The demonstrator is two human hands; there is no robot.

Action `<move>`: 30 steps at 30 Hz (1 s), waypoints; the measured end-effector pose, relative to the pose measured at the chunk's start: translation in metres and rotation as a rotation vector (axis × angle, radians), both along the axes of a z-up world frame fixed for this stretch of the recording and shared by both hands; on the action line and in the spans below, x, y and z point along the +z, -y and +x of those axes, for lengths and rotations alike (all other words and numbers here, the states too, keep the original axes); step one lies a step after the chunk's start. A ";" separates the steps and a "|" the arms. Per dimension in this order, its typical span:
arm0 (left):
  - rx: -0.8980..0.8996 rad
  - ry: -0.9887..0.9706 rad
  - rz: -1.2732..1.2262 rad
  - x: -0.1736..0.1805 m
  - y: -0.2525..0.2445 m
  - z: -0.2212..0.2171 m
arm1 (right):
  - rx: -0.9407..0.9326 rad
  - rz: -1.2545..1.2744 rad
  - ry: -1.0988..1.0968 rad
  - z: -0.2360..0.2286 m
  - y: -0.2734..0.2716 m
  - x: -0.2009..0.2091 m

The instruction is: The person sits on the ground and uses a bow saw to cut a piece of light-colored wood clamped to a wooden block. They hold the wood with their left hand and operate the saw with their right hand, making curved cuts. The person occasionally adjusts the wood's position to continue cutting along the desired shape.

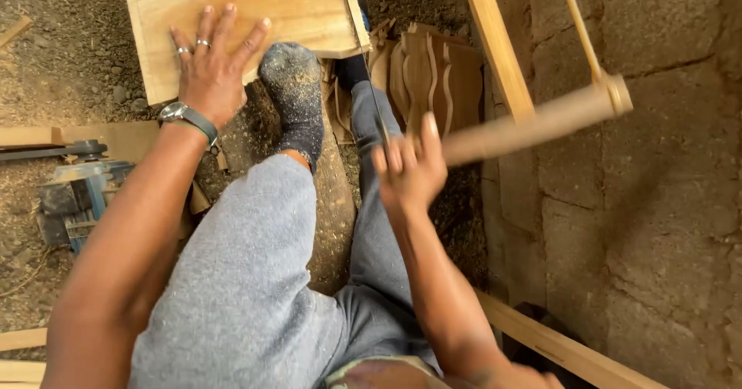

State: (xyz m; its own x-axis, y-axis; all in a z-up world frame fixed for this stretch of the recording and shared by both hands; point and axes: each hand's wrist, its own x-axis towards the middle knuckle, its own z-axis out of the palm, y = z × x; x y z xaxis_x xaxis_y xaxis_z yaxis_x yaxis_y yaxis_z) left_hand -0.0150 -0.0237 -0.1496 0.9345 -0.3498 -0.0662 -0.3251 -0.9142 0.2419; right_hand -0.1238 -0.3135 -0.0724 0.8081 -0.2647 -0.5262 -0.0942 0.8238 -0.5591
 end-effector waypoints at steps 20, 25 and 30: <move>0.016 -0.013 0.003 0.017 0.003 0.004 | 0.022 -0.025 -0.062 -0.054 0.020 -0.003; -0.010 0.019 -0.010 0.017 0.008 -0.001 | -0.156 -0.035 -0.004 0.042 -0.011 -0.017; 0.092 -0.103 -0.021 0.031 0.015 -0.009 | -0.079 -0.045 -0.092 0.005 -0.007 0.008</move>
State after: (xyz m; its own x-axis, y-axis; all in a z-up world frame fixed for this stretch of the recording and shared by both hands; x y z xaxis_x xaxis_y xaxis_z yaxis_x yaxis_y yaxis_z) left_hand -0.0242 -0.0387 -0.1190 0.9513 -0.2652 -0.1571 -0.2126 -0.9335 0.2889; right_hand -0.1189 -0.3067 -0.0643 0.7325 -0.3506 -0.5835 -0.0831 0.8047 -0.5878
